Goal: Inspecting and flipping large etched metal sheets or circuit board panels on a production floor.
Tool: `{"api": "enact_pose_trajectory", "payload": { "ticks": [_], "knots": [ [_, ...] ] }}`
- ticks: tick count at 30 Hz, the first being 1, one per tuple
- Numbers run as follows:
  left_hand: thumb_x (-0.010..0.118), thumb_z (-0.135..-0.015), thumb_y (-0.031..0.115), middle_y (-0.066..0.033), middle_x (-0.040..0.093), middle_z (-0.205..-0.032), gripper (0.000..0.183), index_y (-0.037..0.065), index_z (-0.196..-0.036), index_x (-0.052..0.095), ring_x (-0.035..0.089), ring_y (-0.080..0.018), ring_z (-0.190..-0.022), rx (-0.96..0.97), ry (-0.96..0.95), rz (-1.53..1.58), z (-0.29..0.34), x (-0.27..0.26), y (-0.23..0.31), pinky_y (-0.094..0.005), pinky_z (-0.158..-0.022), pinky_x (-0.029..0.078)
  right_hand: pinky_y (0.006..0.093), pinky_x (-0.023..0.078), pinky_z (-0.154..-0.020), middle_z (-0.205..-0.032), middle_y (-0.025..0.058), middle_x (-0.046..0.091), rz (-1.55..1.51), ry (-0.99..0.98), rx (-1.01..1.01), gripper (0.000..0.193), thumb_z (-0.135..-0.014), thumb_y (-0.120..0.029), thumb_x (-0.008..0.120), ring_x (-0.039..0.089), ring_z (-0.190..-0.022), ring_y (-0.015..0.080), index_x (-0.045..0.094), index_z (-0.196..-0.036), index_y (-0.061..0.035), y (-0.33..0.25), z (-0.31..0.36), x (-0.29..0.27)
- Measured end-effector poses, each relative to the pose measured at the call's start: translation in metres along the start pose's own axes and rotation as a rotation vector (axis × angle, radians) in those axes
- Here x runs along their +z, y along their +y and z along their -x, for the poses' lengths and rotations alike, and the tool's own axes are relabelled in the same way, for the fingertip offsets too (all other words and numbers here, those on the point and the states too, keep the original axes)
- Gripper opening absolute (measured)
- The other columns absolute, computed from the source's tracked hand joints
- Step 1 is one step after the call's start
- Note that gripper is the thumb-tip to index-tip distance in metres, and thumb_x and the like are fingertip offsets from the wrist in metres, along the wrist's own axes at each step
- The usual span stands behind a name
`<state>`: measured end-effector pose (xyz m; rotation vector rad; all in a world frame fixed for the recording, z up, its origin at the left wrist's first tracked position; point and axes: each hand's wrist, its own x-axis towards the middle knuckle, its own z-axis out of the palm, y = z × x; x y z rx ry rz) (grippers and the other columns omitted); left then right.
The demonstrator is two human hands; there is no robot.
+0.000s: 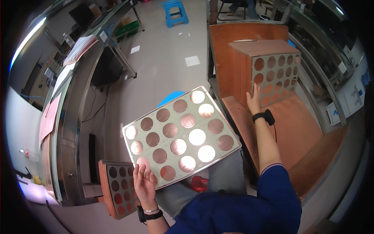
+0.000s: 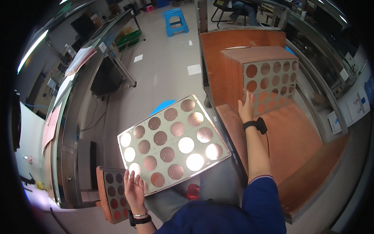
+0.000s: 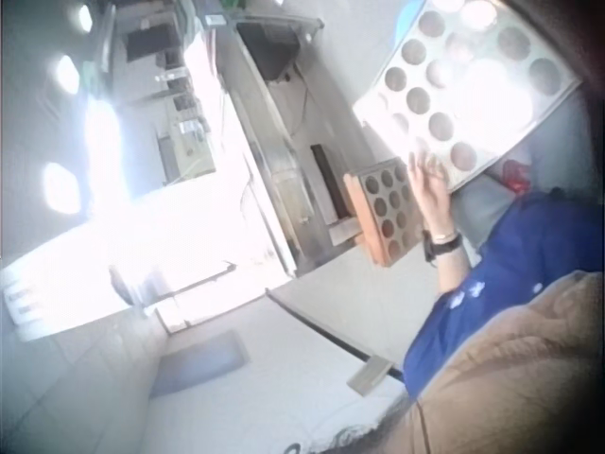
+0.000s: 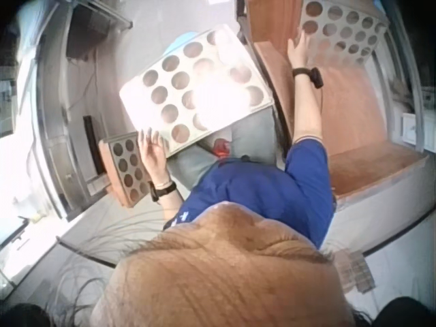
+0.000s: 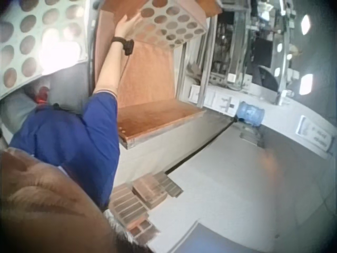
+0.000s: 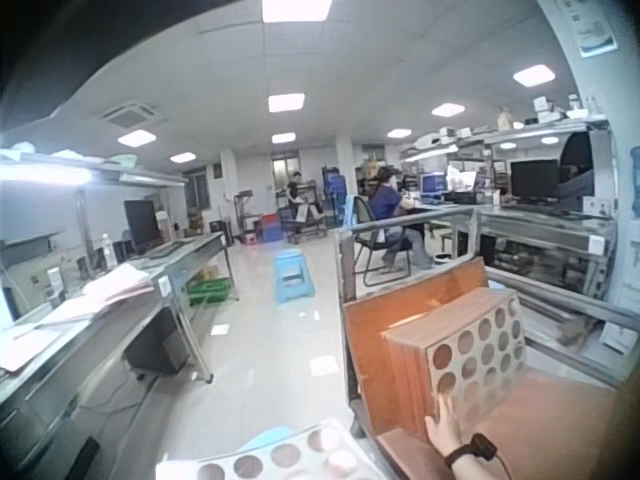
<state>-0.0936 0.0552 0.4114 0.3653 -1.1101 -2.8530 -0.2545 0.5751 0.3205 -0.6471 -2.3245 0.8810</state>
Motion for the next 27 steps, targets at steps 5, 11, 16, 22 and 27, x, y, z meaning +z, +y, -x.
{"api": "enact_pose_trajectory", "payload": {
  "ticks": [5,11,16,22,27],
  "knots": [
    [0.046,-0.095,0.010,-0.0146,0.054,-0.117,0.029,0.001,-0.122,0.046,0.057,-0.0195,-0.098,0.131,0.167,-0.234,-0.006,-0.031,0.015,-0.0279,-0.083,0.050,0.0394,0.031,-0.104,-0.133,0.0252,0.043,-0.383,-0.370,-0.106,0.044,-0.089,-0.011,0.050,0.036,-0.128,0.0376,0.043,-0.131,0.0004,-0.059,0.076,-0.021],
    [0.047,-0.094,0.008,-0.0076,0.058,-0.112,0.025,0.000,-0.117,0.051,0.056,-0.0115,-0.091,0.222,0.321,-0.709,-0.003,-0.069,0.011,-0.0220,-0.076,0.046,0.0428,0.036,-0.100,-0.129,0.0219,0.048,-0.154,-0.379,-0.432,0.043,-0.086,-0.009,0.052,0.044,-0.121,0.0382,0.048,-0.129,-0.0044,-0.106,0.155,-0.027],
    [0.050,-0.092,0.011,-0.0052,0.060,-0.105,0.032,-0.001,-0.122,0.052,0.048,-0.0043,-0.073,0.154,0.362,-0.789,0.000,-0.078,0.008,-0.0175,-0.062,0.039,0.0421,0.034,-0.103,-0.135,0.0190,0.043,0.112,-0.346,-0.493,0.046,-0.086,-0.012,0.053,0.039,-0.126,0.0372,0.046,-0.131,-0.0080,-0.113,0.172,-0.022],
    [0.053,-0.090,0.010,-0.0077,0.061,-0.100,0.028,-0.006,-0.112,0.059,0.056,-0.0109,-0.087,0.111,0.322,-0.846,-0.007,-0.089,0.008,-0.0230,-0.077,0.044,0.0424,0.032,-0.105,-0.138,0.0193,0.039,0.227,-0.377,-0.534,0.045,-0.087,-0.012,0.052,0.033,-0.130,0.0378,0.046,-0.131,-0.0101,-0.119,0.181,-0.023],
    [0.051,-0.090,0.009,-0.0097,0.062,-0.103,0.027,-0.005,-0.112,0.059,0.057,-0.0136,-0.091,0.144,0.364,-1.001,-0.009,-0.094,0.009,-0.0251,-0.080,0.044,0.0442,0.031,-0.105,-0.134,0.0203,0.043,0.258,-0.303,-0.586,0.045,-0.085,-0.013,0.054,0.038,-0.125,0.0405,0.049,-0.129,-0.0105,-0.119,0.185,-0.021]
  ]
}}
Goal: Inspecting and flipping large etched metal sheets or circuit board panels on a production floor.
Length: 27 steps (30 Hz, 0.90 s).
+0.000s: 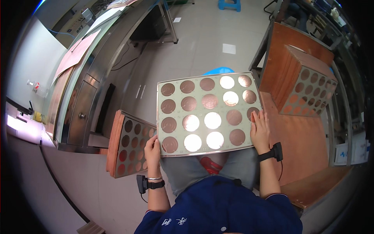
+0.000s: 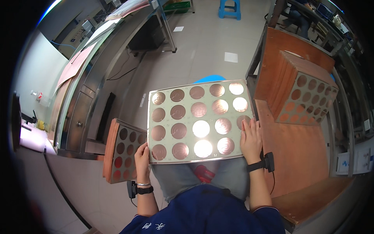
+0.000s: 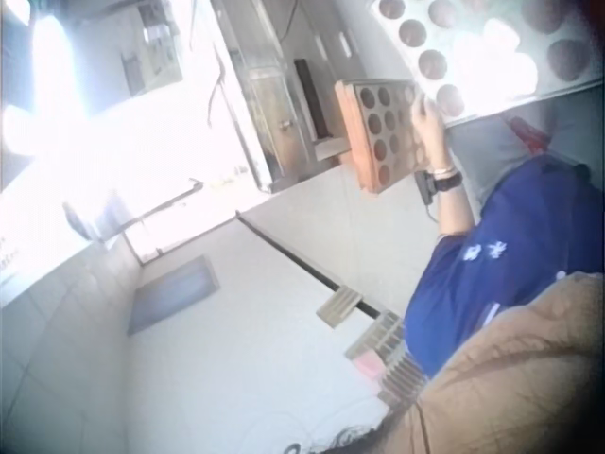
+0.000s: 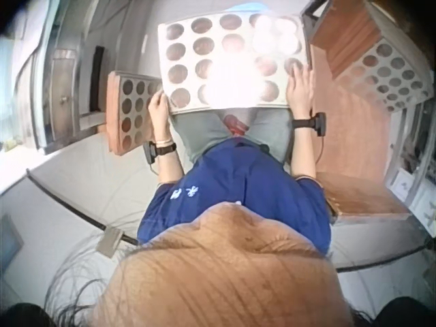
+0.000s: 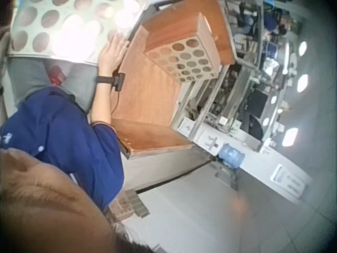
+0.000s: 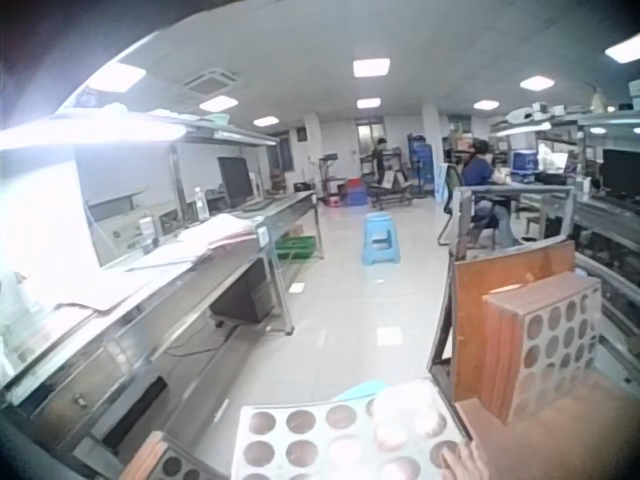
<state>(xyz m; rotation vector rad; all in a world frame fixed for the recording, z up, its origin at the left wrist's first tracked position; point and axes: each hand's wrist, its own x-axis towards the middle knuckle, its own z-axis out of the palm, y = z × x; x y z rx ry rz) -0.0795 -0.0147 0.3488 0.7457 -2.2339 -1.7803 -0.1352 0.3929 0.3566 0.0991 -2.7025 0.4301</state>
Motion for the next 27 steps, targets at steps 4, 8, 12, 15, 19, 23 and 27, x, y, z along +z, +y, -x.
{"api": "enact_pose_trajectory", "payload": {
  "ticks": [4,8,12,15,19,23,27],
  "knots": [
    [0.050,-0.090,0.007,-0.0112,0.061,-0.107,0.026,-0.004,-0.111,0.060,0.058,-0.0156,-0.094,0.136,0.043,-0.020,0.006,-0.002,0.007,-0.0262,-0.084,0.044,0.0438,0.031,-0.105,-0.134,0.0202,0.044,-0.021,-0.008,0.010,0.044,-0.085,-0.013,0.053,0.038,-0.125,0.0401,0.049,-0.129,-0.0100,0.000,0.000,0.001],
    [0.050,-0.090,0.004,-0.0131,0.057,-0.117,0.030,-0.006,-0.118,0.054,0.056,-0.0175,-0.103,0.043,-0.062,0.280,0.021,-0.005,0.048,-0.0272,-0.090,0.043,0.0419,0.032,-0.104,-0.132,0.0204,0.046,-0.167,0.003,0.061,0.041,-0.087,-0.012,0.052,0.040,-0.125,0.0370,0.050,-0.127,-0.0072,0.005,-0.003,-0.005],
    [0.050,-0.092,0.006,-0.0148,0.051,-0.125,0.042,-0.006,-0.130,0.038,0.053,-0.0189,-0.112,0.042,-0.224,0.742,0.040,-0.001,0.075,-0.0309,-0.096,0.044,0.0357,0.031,-0.104,-0.133,0.0207,0.046,-0.681,-0.041,0.259,0.039,-0.091,-0.010,0.049,0.041,-0.126,0.0300,0.047,-0.128,-0.0006,0.032,-0.008,-0.004],
    [0.052,-0.092,0.007,-0.0153,0.048,-0.129,0.044,-0.005,-0.131,0.037,0.050,-0.0194,-0.116,0.101,-0.245,0.722,0.046,-0.004,0.075,-0.0319,-0.099,0.042,0.0321,0.029,-0.107,-0.137,0.0189,0.041,-1.233,-0.035,0.501,0.043,-0.097,-0.012,0.041,0.039,-0.128,0.0232,0.034,-0.138,-0.0007,0.030,-0.017,-0.025],
    [0.053,-0.092,0.008,-0.0137,0.047,-0.131,0.044,-0.003,-0.132,0.038,0.049,-0.0197,-0.117,0.149,-0.255,0.743,0.049,-0.006,0.074,-0.0321,-0.099,0.041,0.0320,0.030,-0.106,-0.138,0.0171,0.041,-1.490,-0.015,0.656,0.045,-0.097,-0.014,0.039,0.040,-0.127,0.0226,0.030,-0.140,-0.0018,0.035,-0.019,-0.048],
    [0.054,-0.091,0.010,-0.0115,0.048,-0.132,0.045,0.000,-0.132,0.039,0.050,-0.0204,-0.117,0.135,-0.304,0.852,0.041,-0.018,0.067,-0.0336,-0.098,0.043,0.0307,0.039,-0.097,-0.130,0.0145,0.050,-1.593,-0.077,0.705,0.044,-0.097,-0.018,0.042,0.053,-0.111,0.0190,0.036,-0.136,0.0000,0.060,-0.014,-0.072],
    [0.057,-0.090,0.011,-0.0124,0.053,-0.126,0.043,-0.002,-0.129,0.044,0.052,-0.0192,-0.115,0.112,-0.357,0.838,0.035,-0.030,0.080,-0.0315,-0.097,0.042,0.0286,0.046,-0.086,-0.111,0.0094,0.060,-1.647,-0.045,0.637,0.034,-0.095,-0.021,0.050,0.057,-0.101,0.0172,0.052,-0.116,0.0042,0.077,-0.001,-0.075]
  ]
}}
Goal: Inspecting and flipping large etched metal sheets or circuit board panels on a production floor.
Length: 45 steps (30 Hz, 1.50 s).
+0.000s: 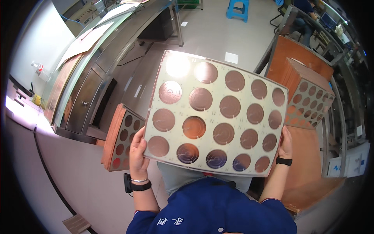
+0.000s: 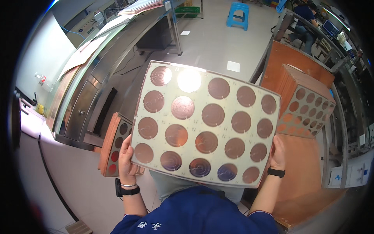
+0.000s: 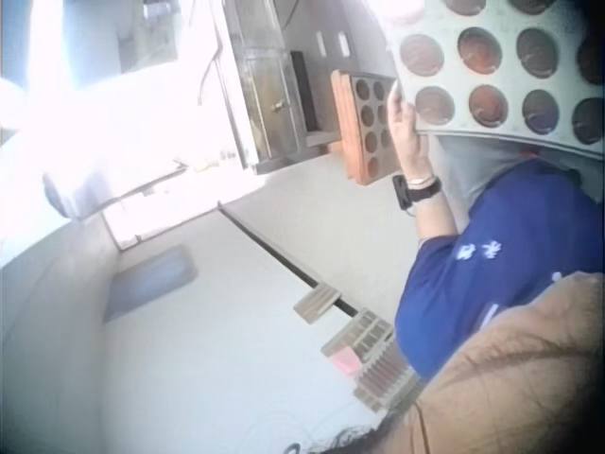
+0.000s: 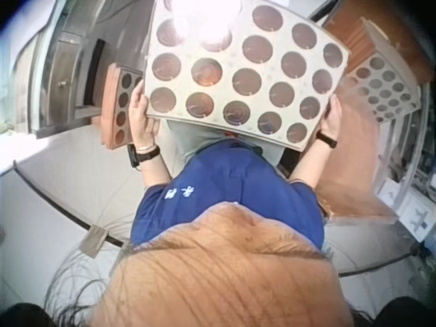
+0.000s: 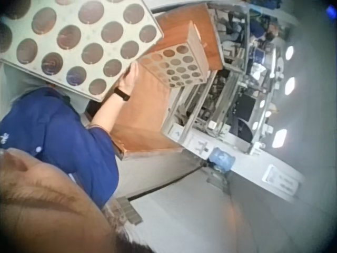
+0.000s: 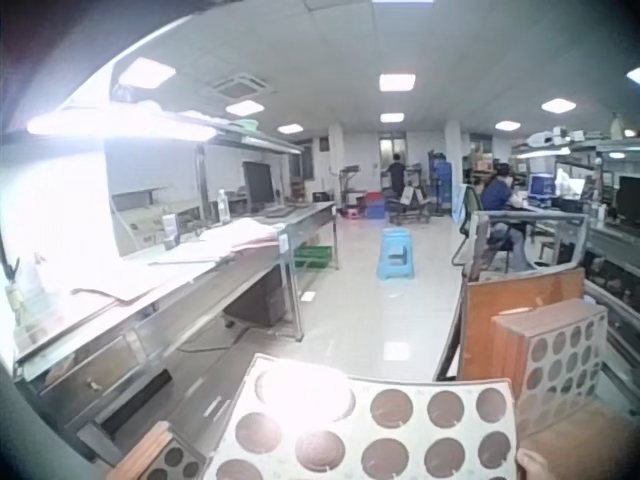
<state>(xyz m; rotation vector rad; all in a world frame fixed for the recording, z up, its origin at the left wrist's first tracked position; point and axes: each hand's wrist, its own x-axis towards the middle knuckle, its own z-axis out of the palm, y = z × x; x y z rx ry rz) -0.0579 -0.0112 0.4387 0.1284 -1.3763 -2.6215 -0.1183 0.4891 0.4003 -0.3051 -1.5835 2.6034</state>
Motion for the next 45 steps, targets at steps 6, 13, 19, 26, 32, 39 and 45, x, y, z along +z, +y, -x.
{"api": "enact_pose_trajectory", "payload": {
  "ticks": [6,13,19,26,32,39,45],
  "knots": [
    [0.040,-0.097,0.034,-0.0170,0.040,-0.138,0.055,-0.004,-0.137,0.032,0.040,-0.0273,-0.127,0.035,-0.102,0.228,-0.015,0.001,0.006,-0.0405,-0.107,0.032,0.0288,0.049,-0.078,-0.104,0.0057,0.061,-0.019,0.094,-0.021,0.030,-0.093,-0.028,0.053,0.059,-0.091,0.0143,0.056,-0.111,-0.0032,-0.002,0.017,0.033],
    [0.044,-0.097,0.029,-0.0134,0.040,-0.137,0.047,0.005,-0.135,0.033,0.040,-0.0250,-0.126,0.016,-0.070,0.466,-0.013,0.070,-0.042,-0.0397,-0.105,0.036,0.0325,0.048,-0.083,-0.102,0.0039,0.058,-0.361,0.111,0.023,0.025,-0.093,-0.027,0.053,0.057,-0.097,0.0161,0.053,-0.106,-0.0053,0.034,0.020,0.083],
    [0.042,-0.097,0.017,-0.0113,0.046,-0.130,0.041,0.002,-0.135,0.032,0.048,-0.0211,-0.118,-0.016,0.001,0.293,-0.016,0.096,-0.046,-0.0360,-0.099,0.042,0.0385,0.044,-0.094,-0.112,0.0077,0.058,-0.247,-0.139,0.032,0.027,-0.095,-0.023,0.050,0.055,-0.107,0.0220,0.052,-0.112,-0.0033,0.034,0.046,0.119],
    [0.040,-0.098,0.019,-0.0086,0.051,-0.124,0.035,0.005,-0.130,0.039,0.053,-0.0173,-0.110,-0.082,0.101,0.282,-0.025,0.072,-0.046,-0.0328,-0.092,0.047,0.0368,0.044,-0.094,-0.115,0.0095,0.057,-0.258,-0.053,0.054,0.037,-0.098,-0.027,0.040,0.055,-0.107,0.0194,0.049,-0.121,0.0012,-0.002,0.034,0.083],
    [0.040,-0.098,0.020,-0.0085,0.054,-0.120,0.033,0.005,-0.128,0.041,0.056,-0.0178,-0.107,-0.105,0.095,0.297,-0.027,0.053,-0.050,-0.0321,-0.089,0.049,0.0316,0.046,-0.088,-0.115,0.0110,0.057,-0.060,-0.082,-0.014,0.040,-0.097,-0.026,0.040,0.056,-0.104,0.0179,0.048,-0.122,0.0038,-0.004,0.045,0.086],
    [0.038,-0.098,0.019,-0.0101,0.049,-0.127,0.038,0.005,-0.133,0.036,0.053,-0.0209,-0.112,-0.124,0.066,0.355,-0.025,0.049,-0.047,-0.0352,-0.093,0.048,0.0327,0.043,-0.092,-0.117,0.0126,0.055,0.055,-0.099,-0.051,0.042,-0.096,-0.027,0.041,0.054,-0.107,0.0201,0.047,-0.122,0.0055,-0.010,0.050,0.093],
    [0.040,-0.098,0.019,-0.0102,0.050,-0.126,0.036,0.006,-0.131,0.037,0.054,-0.0213,-0.112,-0.074,0.090,0.365,-0.022,0.051,-0.043,-0.0357,-0.092,0.048,0.0287,0.045,-0.084,-0.104,0.0103,0.059,0.081,-0.140,-0.016,0.037,-0.095,-0.026,0.045,0.057,-0.095,0.0160,0.051,-0.114,0.0049,-0.008,0.045,0.074]
  ]
}}
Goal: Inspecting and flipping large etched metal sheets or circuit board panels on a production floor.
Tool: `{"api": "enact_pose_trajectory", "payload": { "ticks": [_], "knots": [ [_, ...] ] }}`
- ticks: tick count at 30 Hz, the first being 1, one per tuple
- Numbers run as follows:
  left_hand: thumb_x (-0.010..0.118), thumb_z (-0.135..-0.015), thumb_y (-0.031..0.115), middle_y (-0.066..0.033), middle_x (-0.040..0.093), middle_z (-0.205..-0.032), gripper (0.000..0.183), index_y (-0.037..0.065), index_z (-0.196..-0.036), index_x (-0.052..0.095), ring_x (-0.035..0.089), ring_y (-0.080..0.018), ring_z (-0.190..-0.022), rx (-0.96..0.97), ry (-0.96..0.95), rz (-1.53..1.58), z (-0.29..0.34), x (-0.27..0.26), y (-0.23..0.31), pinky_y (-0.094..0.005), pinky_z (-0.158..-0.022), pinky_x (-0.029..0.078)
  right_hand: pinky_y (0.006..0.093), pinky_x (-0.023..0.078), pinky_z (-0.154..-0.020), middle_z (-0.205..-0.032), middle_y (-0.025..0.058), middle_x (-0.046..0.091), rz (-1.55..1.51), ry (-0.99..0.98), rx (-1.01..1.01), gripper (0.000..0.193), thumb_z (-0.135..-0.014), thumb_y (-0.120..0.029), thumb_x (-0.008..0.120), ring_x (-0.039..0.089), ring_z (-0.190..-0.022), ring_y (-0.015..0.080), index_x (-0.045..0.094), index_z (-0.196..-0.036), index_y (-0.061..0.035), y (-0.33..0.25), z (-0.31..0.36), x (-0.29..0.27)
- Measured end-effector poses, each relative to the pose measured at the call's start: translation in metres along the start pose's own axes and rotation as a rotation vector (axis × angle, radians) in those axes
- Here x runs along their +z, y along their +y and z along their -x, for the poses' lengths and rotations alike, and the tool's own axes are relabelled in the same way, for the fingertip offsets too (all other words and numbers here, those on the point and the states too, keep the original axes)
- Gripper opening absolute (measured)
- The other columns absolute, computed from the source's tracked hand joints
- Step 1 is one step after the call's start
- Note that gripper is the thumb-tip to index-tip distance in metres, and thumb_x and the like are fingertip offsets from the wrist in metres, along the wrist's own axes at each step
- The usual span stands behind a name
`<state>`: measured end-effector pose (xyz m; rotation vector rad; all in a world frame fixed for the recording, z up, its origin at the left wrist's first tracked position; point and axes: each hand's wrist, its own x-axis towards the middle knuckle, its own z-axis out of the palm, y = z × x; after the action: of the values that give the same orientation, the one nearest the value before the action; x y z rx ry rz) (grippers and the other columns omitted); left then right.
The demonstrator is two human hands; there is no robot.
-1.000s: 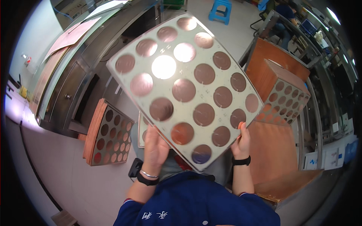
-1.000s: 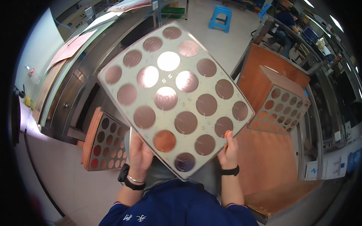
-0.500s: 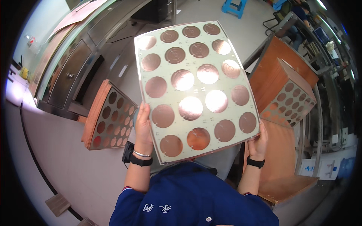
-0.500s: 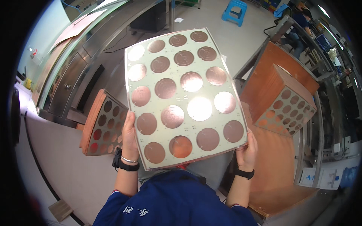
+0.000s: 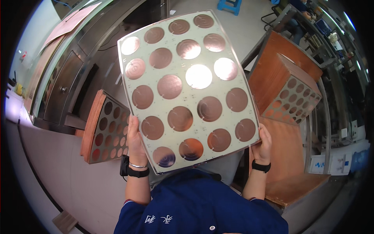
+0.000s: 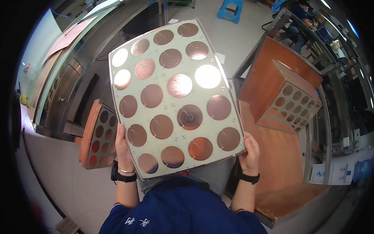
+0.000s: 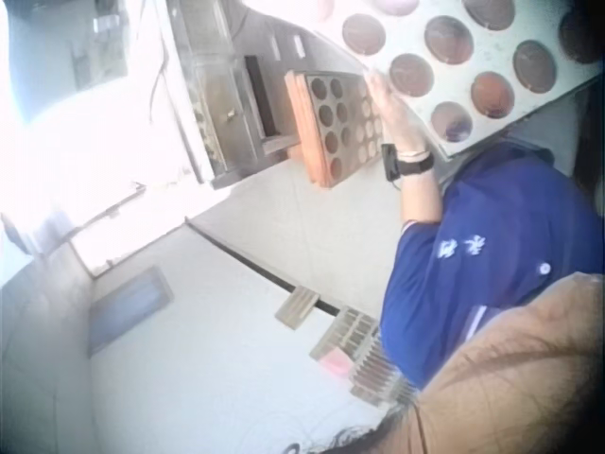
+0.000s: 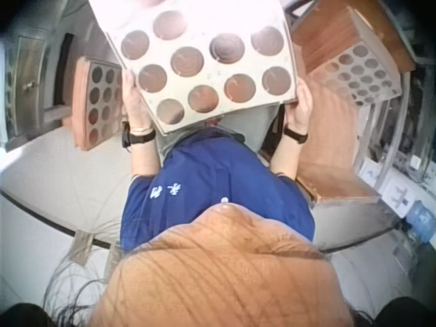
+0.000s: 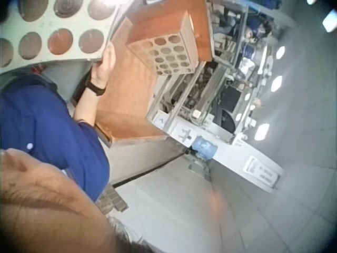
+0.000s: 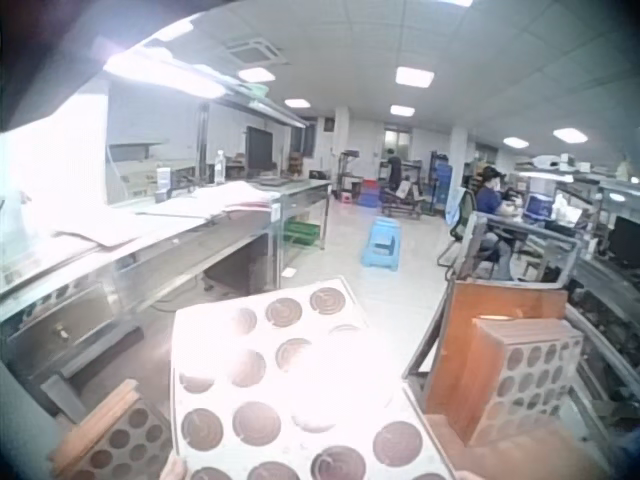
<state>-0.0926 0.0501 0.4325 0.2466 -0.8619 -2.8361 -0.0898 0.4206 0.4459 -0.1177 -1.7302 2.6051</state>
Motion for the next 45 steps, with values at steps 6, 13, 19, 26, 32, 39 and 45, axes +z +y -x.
{"api": "enact_pose_trajectory", "payload": {
  "ticks": [6,13,19,26,32,39,45],
  "knots": [
    [0.043,-0.096,0.020,-0.0118,0.051,-0.125,0.041,0.004,-0.133,0.036,0.055,-0.0206,-0.109,0.051,-0.060,-0.075,0.008,0.002,0.005,-0.0334,-0.091,0.047,0.0193,0.041,-0.062,-0.079,-0.0004,0.060,0.195,-0.061,0.044,0.032,-0.096,-0.029,0.047,0.053,-0.069,0.0058,0.059,-0.095,0.0000,-0.001,-0.010,-0.010],
    [0.046,-0.095,0.023,-0.0125,0.052,-0.124,0.043,-0.001,-0.131,0.039,0.055,-0.0183,-0.109,0.057,-0.138,-0.195,0.013,-0.003,0.006,-0.0293,-0.090,0.047,0.0202,0.042,-0.065,-0.085,-0.0007,0.061,0.198,-0.031,-0.067,0.031,-0.096,-0.030,0.048,0.053,-0.073,0.0060,0.061,-0.097,-0.0020,-0.019,-0.047,0.021],
    [0.045,-0.094,0.023,-0.0155,0.045,-0.130,0.051,-0.002,-0.135,0.030,0.050,-0.0227,-0.116,0.032,-0.176,-0.215,0.013,-0.008,0.005,-0.0334,-0.096,0.043,0.0185,0.041,-0.071,-0.088,-0.0015,0.060,0.158,-0.082,-0.142,0.024,-0.096,-0.025,0.048,0.052,-0.078,0.0052,0.058,-0.096,-0.0029,-0.033,-0.053,0.034],
    [0.053,-0.092,0.018,-0.0117,0.056,-0.116,0.039,-0.001,-0.125,0.043,0.057,-0.0172,-0.103,0.073,-0.245,-0.159,0.008,-0.002,0.012,-0.0286,-0.088,0.046,0.0199,0.040,-0.077,-0.091,-0.0016,0.059,0.199,-0.062,-0.275,0.024,-0.097,-0.023,0.046,0.051,-0.083,0.0049,0.057,-0.097,-0.0021,-0.022,-0.049,0.029],
    [0.046,-0.097,0.020,-0.0042,0.061,-0.095,0.019,0.002,-0.101,0.053,0.057,-0.0087,-0.082,0.114,-0.148,-0.214,-0.008,0.005,0.020,-0.0224,-0.074,0.047,0.0189,0.040,-0.076,-0.092,-0.0015,0.059,0.150,-0.127,-0.286,0.025,-0.098,-0.024,0.046,0.050,-0.083,0.0039,0.057,-0.097,-0.0019,-0.017,-0.044,0.020],
    [0.048,-0.096,0.017,-0.0028,0.059,-0.093,0.016,0.003,-0.102,0.052,0.055,-0.0072,-0.083,0.257,-0.146,-0.283,-0.009,0.012,0.026,-0.0212,-0.074,0.046,0.0211,0.043,-0.081,-0.101,0.0030,0.060,0.112,-0.129,-0.317,0.026,-0.098,-0.019,0.044,0.054,-0.090,0.0071,0.053,-0.112,0.0010,-0.021,-0.045,0.033],
    [0.047,-0.097,0.019,-0.0021,0.058,-0.098,0.021,0.001,-0.108,0.048,0.054,-0.0068,-0.088,0.293,-0.168,-0.330,-0.010,0.022,0.024,-0.0204,-0.078,0.045,0.0243,0.044,-0.085,-0.109,0.0060,0.059,0.091,-0.107,-0.370,0.032,-0.097,-0.017,0.044,0.056,-0.097,0.0105,0.046,-0.123,0.0014,-0.025,-0.041,0.038]
  ]
}}
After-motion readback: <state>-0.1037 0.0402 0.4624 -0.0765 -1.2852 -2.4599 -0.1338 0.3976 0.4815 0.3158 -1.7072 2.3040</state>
